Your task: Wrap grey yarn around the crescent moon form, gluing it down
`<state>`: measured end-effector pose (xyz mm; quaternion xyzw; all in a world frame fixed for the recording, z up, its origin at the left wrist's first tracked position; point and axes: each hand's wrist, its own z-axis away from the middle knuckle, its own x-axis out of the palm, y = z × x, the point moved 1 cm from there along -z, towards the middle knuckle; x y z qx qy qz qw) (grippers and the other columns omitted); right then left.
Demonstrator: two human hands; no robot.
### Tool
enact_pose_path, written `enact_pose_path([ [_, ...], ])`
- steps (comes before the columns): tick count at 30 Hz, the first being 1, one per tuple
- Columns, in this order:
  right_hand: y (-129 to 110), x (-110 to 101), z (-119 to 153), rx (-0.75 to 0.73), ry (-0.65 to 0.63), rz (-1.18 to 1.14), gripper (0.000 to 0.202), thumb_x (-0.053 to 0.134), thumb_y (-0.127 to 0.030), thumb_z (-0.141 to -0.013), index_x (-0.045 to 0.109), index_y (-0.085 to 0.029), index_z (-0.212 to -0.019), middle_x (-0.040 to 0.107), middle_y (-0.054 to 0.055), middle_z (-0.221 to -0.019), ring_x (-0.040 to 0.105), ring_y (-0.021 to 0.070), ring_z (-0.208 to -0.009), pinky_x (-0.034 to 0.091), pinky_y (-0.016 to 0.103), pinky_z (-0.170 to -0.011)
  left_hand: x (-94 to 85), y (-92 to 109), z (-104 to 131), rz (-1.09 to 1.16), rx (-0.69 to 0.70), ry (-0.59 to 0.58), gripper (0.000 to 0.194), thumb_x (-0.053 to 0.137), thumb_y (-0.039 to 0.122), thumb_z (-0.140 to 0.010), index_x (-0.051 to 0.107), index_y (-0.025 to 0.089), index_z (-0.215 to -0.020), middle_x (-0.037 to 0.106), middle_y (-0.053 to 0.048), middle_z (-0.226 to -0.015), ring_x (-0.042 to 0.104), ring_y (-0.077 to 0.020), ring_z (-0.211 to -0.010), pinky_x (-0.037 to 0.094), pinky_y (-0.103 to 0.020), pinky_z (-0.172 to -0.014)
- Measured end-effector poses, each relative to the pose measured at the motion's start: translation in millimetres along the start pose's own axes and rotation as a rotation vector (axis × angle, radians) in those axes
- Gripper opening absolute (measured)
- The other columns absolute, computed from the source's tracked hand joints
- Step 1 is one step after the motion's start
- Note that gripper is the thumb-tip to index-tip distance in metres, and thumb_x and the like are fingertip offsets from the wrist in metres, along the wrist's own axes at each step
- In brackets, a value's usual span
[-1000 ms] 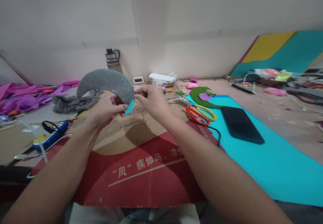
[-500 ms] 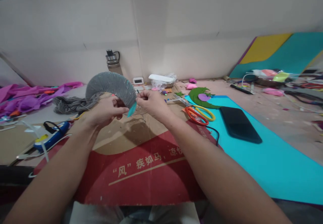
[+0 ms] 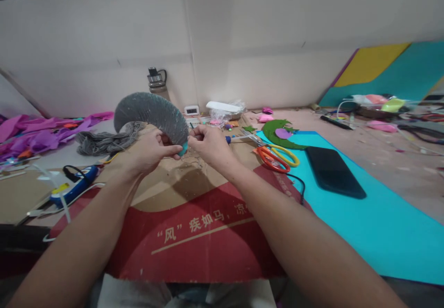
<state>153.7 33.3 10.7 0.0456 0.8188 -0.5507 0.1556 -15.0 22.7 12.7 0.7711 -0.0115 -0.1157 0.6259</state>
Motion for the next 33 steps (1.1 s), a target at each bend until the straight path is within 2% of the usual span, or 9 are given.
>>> enact_pose_path([
  [3, 3.8, 0.2, -1.4, -0.005, 0.004, -0.016, 0.008, 0.056, -0.024, -0.074, 0.054, -0.020, -0.067, 0.050, -0.003, -0.064, 0.040, 0.0112, -0.059, 0.031, 0.026, -0.058, -3.6, 3.5, 0.4, 0.015, -0.012, -0.063, 0.037, 0.077, 0.018, -0.059, 0.063, 0.014, -0.093, 0.072, -0.009, -0.092, 0.066, -0.0180, -0.074, 0.054, -0.027, -0.056],
  [7, 11.0, 0.6, -4.7, -0.018, 0.012, -0.055, 0.011, 0.056, -0.025, -0.073, 0.052, -0.020, -0.064, 0.046, -0.004, -0.061, 0.036, 0.0103, -0.056, 0.029, 0.027, -0.056, -7.0, 4.5, 0.7, 0.054, -0.018, -0.132, 0.040, 0.079, 0.017, -0.057, 0.063, 0.016, -0.094, 0.072, -0.009, -0.094, 0.068, -0.0215, -0.081, 0.056, -0.031, -0.065],
  [15, 8.7, -0.3, -3.5, 0.022, 0.037, -0.058, 0.010, 0.058, -0.025, -0.073, 0.054, -0.020, -0.065, 0.046, -0.005, -0.060, 0.036, 0.0104, -0.054, 0.029, 0.027, -0.054, -3.7, 4.6, 1.4, 0.083, 0.000, -0.106, 0.046, 0.078, 0.007, -0.053, 0.062, 0.015, -0.096, 0.072, -0.008, -0.096, 0.069, -0.0193, -0.088, 0.054, -0.032, -0.081],
  [21, 1.1, 1.1, 1.8, 0.035, 0.028, -0.012, 0.008, 0.057, -0.023, -0.074, 0.056, -0.019, -0.068, 0.050, -0.003, -0.063, 0.040, 0.0111, -0.058, 0.032, 0.027, -0.057, -2.4, -4.8, -2.6, -0.015, 0.006, -0.051, 0.032, 0.070, 0.014, -0.061, 0.062, 0.014, -0.092, 0.071, -0.008, -0.090, 0.064, -0.0162, -0.072, 0.051, -0.025, -0.056],
  [27, 3.5, 4.6, 1.8, 0.049, 0.017, -0.065, 0.006, 0.056, -0.024, -0.070, 0.056, -0.017, -0.069, 0.053, -0.003, -0.066, 0.042, 0.0105, -0.060, 0.032, 0.026, -0.059, 1.4, 0.1, 1.7, 0.008, 0.018, -0.061, 0.031, 0.069, 0.011, -0.061, 0.063, 0.012, -0.091, 0.070, -0.006, -0.086, 0.063, -0.0147, -0.071, 0.053, -0.025, -0.061],
  [33, 4.1, 8.6, 2.9, 0.028, -0.004, -0.059, 0.005, 0.054, -0.023, -0.068, 0.055, -0.018, -0.066, 0.050, -0.004, -0.063, 0.041, 0.0103, -0.058, 0.030, 0.026, -0.058, 6.5, -2.8, 1.1, -0.043, 0.071, 0.093, 0.027, 0.074, 0.021, -0.064, 0.060, 0.014, -0.086, 0.066, -0.002, -0.075, 0.056, -0.0109, -0.056, 0.046, -0.023, -0.047],
])
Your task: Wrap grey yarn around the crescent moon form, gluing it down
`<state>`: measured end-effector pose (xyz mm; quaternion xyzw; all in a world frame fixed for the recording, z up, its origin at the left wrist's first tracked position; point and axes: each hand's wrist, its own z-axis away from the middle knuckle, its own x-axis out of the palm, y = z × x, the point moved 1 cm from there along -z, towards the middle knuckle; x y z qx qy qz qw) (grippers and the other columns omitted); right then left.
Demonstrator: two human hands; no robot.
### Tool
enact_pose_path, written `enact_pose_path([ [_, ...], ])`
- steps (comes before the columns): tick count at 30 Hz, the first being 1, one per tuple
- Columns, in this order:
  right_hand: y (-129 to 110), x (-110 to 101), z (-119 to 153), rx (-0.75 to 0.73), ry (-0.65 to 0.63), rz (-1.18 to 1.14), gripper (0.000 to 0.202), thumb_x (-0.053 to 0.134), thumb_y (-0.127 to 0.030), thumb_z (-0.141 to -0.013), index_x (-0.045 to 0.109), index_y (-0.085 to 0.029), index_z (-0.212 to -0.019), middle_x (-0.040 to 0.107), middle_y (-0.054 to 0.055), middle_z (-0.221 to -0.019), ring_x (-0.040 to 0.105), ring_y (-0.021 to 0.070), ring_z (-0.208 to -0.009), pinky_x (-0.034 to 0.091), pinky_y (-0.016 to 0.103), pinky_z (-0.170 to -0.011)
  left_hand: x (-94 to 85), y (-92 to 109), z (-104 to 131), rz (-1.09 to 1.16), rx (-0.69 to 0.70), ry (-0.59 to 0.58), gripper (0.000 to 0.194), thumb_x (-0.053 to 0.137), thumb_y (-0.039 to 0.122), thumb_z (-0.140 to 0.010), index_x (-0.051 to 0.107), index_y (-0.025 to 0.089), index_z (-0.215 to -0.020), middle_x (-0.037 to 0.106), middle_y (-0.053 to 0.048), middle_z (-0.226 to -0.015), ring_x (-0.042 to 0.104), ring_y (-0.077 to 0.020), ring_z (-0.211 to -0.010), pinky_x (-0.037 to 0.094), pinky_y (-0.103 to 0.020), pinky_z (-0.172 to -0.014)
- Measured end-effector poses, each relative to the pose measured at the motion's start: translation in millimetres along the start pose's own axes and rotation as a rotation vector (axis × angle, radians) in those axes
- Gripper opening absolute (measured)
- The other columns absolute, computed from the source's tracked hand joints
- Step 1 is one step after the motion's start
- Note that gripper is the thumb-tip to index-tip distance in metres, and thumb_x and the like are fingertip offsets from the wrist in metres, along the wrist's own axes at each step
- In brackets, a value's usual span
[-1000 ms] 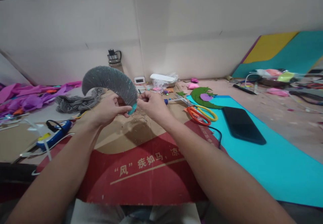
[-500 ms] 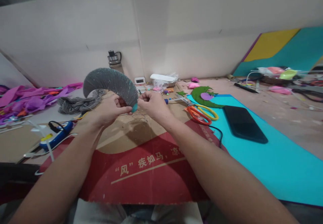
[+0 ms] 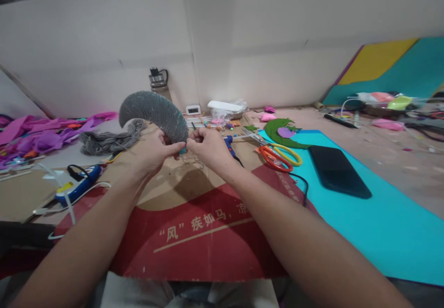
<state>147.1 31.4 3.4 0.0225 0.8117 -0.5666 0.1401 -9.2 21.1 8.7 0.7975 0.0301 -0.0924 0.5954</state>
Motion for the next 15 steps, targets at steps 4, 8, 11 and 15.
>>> enact_pose_path([
  [4, -0.2, 3.1, 1.3, 0.000, 0.009, 0.000, 0.005, 0.055, -0.022, -0.068, 0.055, -0.018, -0.066, 0.050, -0.004, -0.062, 0.041, 0.0103, -0.058, 0.030, 0.026, -0.057, -0.4, -6.4, -1.4, -0.079, -0.012, 0.013, 0.018, 0.071, 0.023, -0.066, 0.062, 0.013, -0.078, 0.060, 0.000, -0.066, 0.052, -0.0095, -0.050, 0.042, -0.023, -0.044],
  [8, 0.0, 1.3, 1.5, 0.007, -0.023, 0.007, 0.006, 0.056, -0.023, -0.071, 0.057, -0.018, -0.068, 0.051, -0.004, -0.063, 0.041, 0.0103, -0.057, 0.031, 0.026, -0.056, -2.0, -9.1, -1.5, -0.085, -0.060, 0.025, 0.013, 0.069, 0.024, -0.067, 0.062, 0.013, -0.070, 0.057, 0.002, -0.059, 0.048, -0.0081, -0.046, 0.036, -0.022, -0.042],
  [11, -0.1, -4.4, -0.5, -0.009, -0.098, 0.036, 0.014, 0.059, -0.030, -0.077, 0.061, -0.017, -0.073, 0.053, -0.003, -0.063, 0.043, 0.0110, -0.058, 0.034, 0.027, -0.059, -1.7, -7.6, -1.5, 0.003, -0.126, 0.007, 0.015, 0.071, 0.025, -0.064, 0.062, 0.013, -0.067, 0.058, 0.001, -0.057, 0.047, -0.0072, -0.044, 0.034, -0.021, -0.041],
  [15, 1.1, -11.5, -5.0, -0.101, -0.160, 0.064, 0.012, 0.060, -0.027, -0.080, 0.066, -0.017, -0.083, 0.063, 0.001, -0.076, 0.052, 0.0135, -0.069, 0.040, 0.029, -0.068, -0.1, -4.1, -1.5, 0.177, -0.205, -0.061, 0.018, 0.075, 0.024, -0.060, 0.061, 0.013, -0.063, 0.059, 0.000, -0.057, 0.049, -0.0075, -0.047, 0.036, -0.020, -0.041],
])
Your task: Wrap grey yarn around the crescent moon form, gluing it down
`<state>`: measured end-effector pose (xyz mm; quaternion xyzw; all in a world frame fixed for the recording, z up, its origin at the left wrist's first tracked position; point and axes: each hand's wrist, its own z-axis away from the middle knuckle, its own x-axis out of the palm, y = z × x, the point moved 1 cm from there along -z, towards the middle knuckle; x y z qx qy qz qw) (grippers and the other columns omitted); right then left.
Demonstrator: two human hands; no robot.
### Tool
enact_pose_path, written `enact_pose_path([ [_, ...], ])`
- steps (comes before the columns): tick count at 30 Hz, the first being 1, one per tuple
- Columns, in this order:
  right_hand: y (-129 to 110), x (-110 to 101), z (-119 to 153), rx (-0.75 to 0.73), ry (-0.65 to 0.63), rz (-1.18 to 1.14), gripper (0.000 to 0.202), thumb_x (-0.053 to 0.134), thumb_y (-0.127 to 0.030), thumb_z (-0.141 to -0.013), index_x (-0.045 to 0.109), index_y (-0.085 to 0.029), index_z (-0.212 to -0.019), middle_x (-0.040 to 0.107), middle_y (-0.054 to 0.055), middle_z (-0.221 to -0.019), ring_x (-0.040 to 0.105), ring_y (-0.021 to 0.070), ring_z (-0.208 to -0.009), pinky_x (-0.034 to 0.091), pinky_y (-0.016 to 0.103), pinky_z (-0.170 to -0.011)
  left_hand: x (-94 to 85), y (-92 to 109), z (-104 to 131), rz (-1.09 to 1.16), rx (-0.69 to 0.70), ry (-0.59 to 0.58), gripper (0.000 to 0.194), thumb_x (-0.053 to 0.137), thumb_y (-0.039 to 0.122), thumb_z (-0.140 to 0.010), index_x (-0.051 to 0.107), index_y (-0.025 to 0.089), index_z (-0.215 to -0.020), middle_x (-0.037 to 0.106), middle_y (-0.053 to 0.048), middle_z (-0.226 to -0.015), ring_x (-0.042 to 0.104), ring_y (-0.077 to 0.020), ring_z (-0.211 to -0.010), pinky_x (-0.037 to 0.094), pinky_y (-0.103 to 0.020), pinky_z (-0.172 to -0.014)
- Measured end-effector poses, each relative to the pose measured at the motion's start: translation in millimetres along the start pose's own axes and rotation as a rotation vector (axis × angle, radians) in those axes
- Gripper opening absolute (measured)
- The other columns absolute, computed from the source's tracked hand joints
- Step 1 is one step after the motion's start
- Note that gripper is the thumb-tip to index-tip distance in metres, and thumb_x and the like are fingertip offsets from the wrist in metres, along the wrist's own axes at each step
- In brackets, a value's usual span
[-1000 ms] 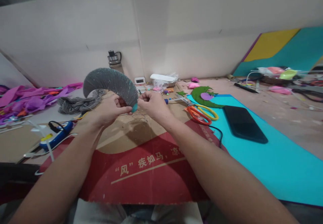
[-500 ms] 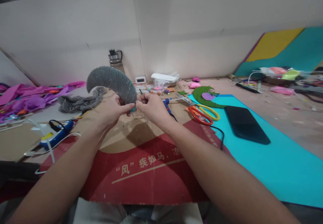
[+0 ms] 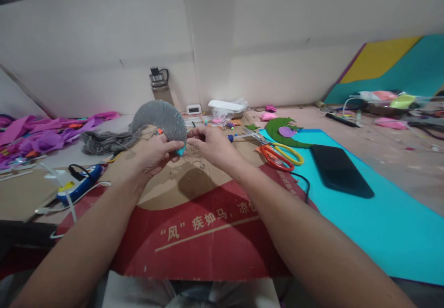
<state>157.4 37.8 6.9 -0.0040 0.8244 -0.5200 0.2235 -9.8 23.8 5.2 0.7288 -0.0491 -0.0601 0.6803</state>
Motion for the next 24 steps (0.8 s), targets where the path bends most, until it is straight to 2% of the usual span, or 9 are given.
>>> enact_pose_path([
  [2, 1.6, -1.7, -1.2, -0.019, 0.029, 0.009, 0.013, 0.061, -0.026, -0.080, 0.066, -0.017, -0.087, 0.065, 0.002, -0.079, 0.054, 0.0144, -0.071, 0.041, 0.030, -0.069, 0.1, 0.5, 0.2, 0.032, -0.014, -0.013, 0.018, 0.076, 0.023, -0.059, 0.061, 0.012, -0.064, 0.059, 0.000, -0.057, 0.050, -0.0074, -0.047, 0.036, -0.019, -0.041],
  [6, 2.1, -2.4, -1.4, -0.028, 0.111, 0.032, 0.010, 0.066, -0.026, -0.078, 0.065, -0.018, -0.083, 0.061, 0.000, -0.072, 0.052, 0.0139, -0.066, 0.041, 0.029, -0.064, -1.1, 0.3, 0.3, 0.052, -0.021, -0.047, 0.014, 0.072, 0.019, -0.061, 0.064, 0.012, -0.069, 0.061, 0.000, -0.059, 0.051, -0.0069, -0.047, 0.038, -0.018, -0.041],
  [12, -3.8, -2.6, 1.1, -0.086, 0.111, 0.072, 0.008, 0.064, -0.024, -0.080, 0.064, -0.018, -0.075, 0.063, 0.001, -0.070, 0.052, 0.0138, -0.065, 0.040, 0.029, -0.063, -2.1, 1.9, 0.8, 0.134, -0.050, -0.048, 0.018, 0.075, 0.021, -0.059, 0.064, 0.011, -0.068, 0.061, -0.001, -0.058, 0.056, -0.0090, -0.050, 0.039, -0.018, -0.041],
  [18, -4.2, -1.3, 2.1, -0.162, 0.144, 0.088, 0.010, 0.062, -0.025, -0.082, 0.063, -0.017, -0.076, 0.063, 0.001, -0.072, 0.054, 0.0145, -0.069, 0.040, 0.029, -0.065, -0.2, 3.7, 2.8, 0.164, -0.067, -0.067, 0.016, 0.074, 0.020, -0.057, 0.063, 0.011, -0.064, 0.060, -0.001, -0.056, 0.056, -0.0090, -0.050, 0.038, -0.018, -0.040],
  [22, -3.3, -1.8, 1.7, -0.202, 0.128, 0.105, 0.014, 0.058, -0.025, -0.085, 0.062, -0.018, -0.074, 0.059, 0.000, -0.070, 0.051, 0.0137, -0.069, 0.039, 0.029, -0.065, -0.5, 4.6, 2.4, 0.182, -0.055, -0.064, 0.018, 0.075, 0.021, -0.057, 0.065, 0.012, -0.068, 0.061, 0.000, -0.058, 0.058, -0.0094, -0.051, 0.040, -0.018, -0.041],
  [24, -4.0, -1.7, 2.3, -0.174, 0.112, 0.051, 0.018, 0.052, -0.026, -0.089, 0.063, -0.018, -0.078, 0.054, -0.001, -0.068, 0.049, 0.0124, -0.064, 0.040, 0.028, -0.062, -2.0, 5.7, 1.3, 0.183, -0.019, -0.037, 0.019, 0.076, 0.023, -0.058, 0.065, 0.012, -0.068, 0.062, 0.000, -0.058, 0.056, -0.0086, -0.050, 0.041, -0.018, -0.042],
])
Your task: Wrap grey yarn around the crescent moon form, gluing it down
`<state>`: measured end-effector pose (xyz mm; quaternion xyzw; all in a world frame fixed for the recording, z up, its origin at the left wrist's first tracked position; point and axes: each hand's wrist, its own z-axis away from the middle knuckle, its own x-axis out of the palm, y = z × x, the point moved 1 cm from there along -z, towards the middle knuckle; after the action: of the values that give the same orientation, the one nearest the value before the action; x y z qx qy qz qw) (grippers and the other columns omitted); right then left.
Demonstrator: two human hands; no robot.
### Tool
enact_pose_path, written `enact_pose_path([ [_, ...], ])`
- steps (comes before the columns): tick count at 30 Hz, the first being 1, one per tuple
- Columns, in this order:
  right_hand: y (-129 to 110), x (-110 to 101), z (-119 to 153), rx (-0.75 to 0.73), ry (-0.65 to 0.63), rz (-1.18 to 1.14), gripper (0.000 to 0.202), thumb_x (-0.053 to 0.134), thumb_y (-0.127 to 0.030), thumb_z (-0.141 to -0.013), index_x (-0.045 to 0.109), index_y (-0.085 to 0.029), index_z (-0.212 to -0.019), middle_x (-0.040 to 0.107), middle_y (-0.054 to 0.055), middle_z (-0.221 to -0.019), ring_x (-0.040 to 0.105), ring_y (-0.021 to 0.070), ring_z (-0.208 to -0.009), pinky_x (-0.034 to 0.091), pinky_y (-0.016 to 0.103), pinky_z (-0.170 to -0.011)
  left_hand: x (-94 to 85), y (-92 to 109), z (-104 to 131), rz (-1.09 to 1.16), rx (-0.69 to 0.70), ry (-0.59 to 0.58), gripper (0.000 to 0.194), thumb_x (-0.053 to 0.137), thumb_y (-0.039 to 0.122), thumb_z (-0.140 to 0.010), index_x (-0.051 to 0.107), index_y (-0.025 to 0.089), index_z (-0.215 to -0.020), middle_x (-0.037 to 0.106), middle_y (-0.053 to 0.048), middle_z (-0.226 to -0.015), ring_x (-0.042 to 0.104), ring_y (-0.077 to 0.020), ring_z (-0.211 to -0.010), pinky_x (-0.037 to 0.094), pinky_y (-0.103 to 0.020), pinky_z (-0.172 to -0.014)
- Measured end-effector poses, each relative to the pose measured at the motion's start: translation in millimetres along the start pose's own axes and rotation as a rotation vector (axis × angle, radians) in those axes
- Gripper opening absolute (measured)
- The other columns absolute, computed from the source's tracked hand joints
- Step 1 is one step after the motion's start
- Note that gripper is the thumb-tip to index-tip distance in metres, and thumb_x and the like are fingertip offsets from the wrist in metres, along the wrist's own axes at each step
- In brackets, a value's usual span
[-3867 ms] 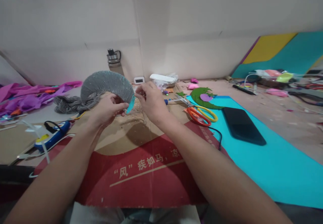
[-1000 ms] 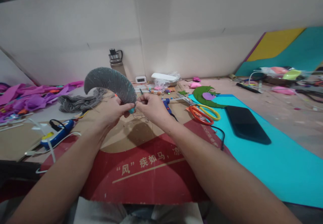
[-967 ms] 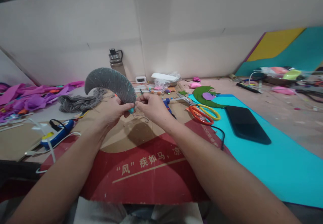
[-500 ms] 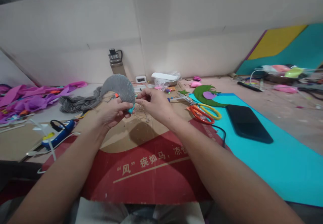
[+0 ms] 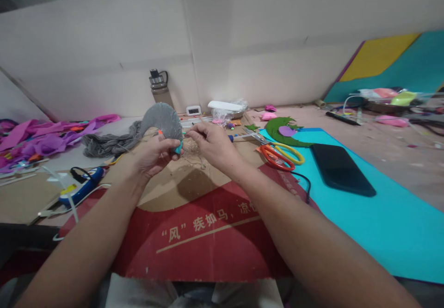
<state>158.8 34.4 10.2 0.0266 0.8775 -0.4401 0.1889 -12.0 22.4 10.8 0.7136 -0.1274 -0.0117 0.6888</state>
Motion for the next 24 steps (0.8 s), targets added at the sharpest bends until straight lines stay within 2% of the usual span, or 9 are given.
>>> enact_pose_path([
  [3, -3.7, 0.9, 2.1, 0.109, -0.012, -0.183, 0.021, 0.046, -0.031, -0.093, 0.062, -0.018, -0.089, 0.051, -0.002, -0.072, 0.049, 0.0102, -0.059, 0.041, 0.024, -0.052, -3.3, 3.2, -1.4, -0.003, 0.051, 0.053, 0.021, 0.078, 0.025, -0.059, 0.063, 0.012, -0.065, 0.062, -0.001, -0.058, 0.054, -0.0080, -0.049, 0.042, -0.019, -0.044],
  [6, -9.0, 2.4, 4.8, 0.187, -0.021, -0.335, 0.019, 0.049, -0.035, -0.092, 0.059, -0.019, -0.093, 0.052, 0.000, -0.082, 0.053, 0.0091, -0.060, 0.042, 0.020, -0.043, -7.1, 6.3, -2.3, -0.003, 0.096, 0.077, 0.022, 0.078, 0.025, -0.059, 0.063, 0.011, -0.067, 0.063, -0.001, -0.060, 0.055, -0.0082, -0.051, 0.042, -0.019, -0.046],
  [12, -18.3, 4.5, 7.9, 0.228, -0.060, -0.474, 0.020, 0.052, -0.039, -0.091, 0.058, -0.020, -0.093, 0.053, 0.002, -0.088, 0.056, 0.0096, -0.059, 0.040, 0.019, -0.034, -11.9, 8.3, -3.1, -0.001, 0.197, 0.094, 0.026, 0.078, 0.025, -0.061, 0.063, 0.012, -0.077, 0.065, -0.001, -0.067, 0.059, -0.0086, -0.057, 0.044, -0.019, -0.050],
  [16, -24.2, 4.6, 9.0, 0.257, -0.075, -0.443, 0.019, 0.048, -0.033, -0.094, 0.059, -0.019, -0.087, 0.055, 0.002, -0.085, 0.057, 0.0102, -0.063, 0.050, 0.022, -0.046, -13.3, 7.9, -3.2, 0.037, 0.210, 0.076, 0.027, 0.079, 0.024, -0.062, 0.063, 0.013, -0.080, 0.066, 0.000, -0.068, 0.058, -0.0084, -0.057, 0.045, -0.019, -0.051],
  [19, -25.2, 4.7, 9.1, 0.245, -0.051, -0.391, 0.016, 0.048, -0.028, -0.094, 0.059, -0.019, -0.086, 0.056, 0.000, -0.079, 0.055, 0.0100, -0.064, 0.050, 0.023, -0.055, -13.6, 7.7, -2.3, 0.057, 0.189, 0.052, 0.025, 0.078, 0.024, -0.063, 0.062, 0.013, -0.079, 0.066, 0.000, -0.067, 0.059, -0.0086, -0.056, 0.045, -0.019, -0.050],
  [24, -24.3, 6.6, 8.9, 0.076, 0.007, -0.319, 0.011, 0.061, -0.030, -0.088, 0.063, -0.019, -0.090, 0.062, 0.000, -0.080, 0.057, 0.0121, -0.072, 0.047, 0.025, -0.066, -11.5, 7.7, 0.0, 0.062, 0.149, 0.014, 0.020, 0.077, 0.024, -0.064, 0.063, 0.014, -0.073, 0.064, 0.000, -0.063, 0.056, -0.0078, -0.051, 0.045, -0.019, -0.049],
])
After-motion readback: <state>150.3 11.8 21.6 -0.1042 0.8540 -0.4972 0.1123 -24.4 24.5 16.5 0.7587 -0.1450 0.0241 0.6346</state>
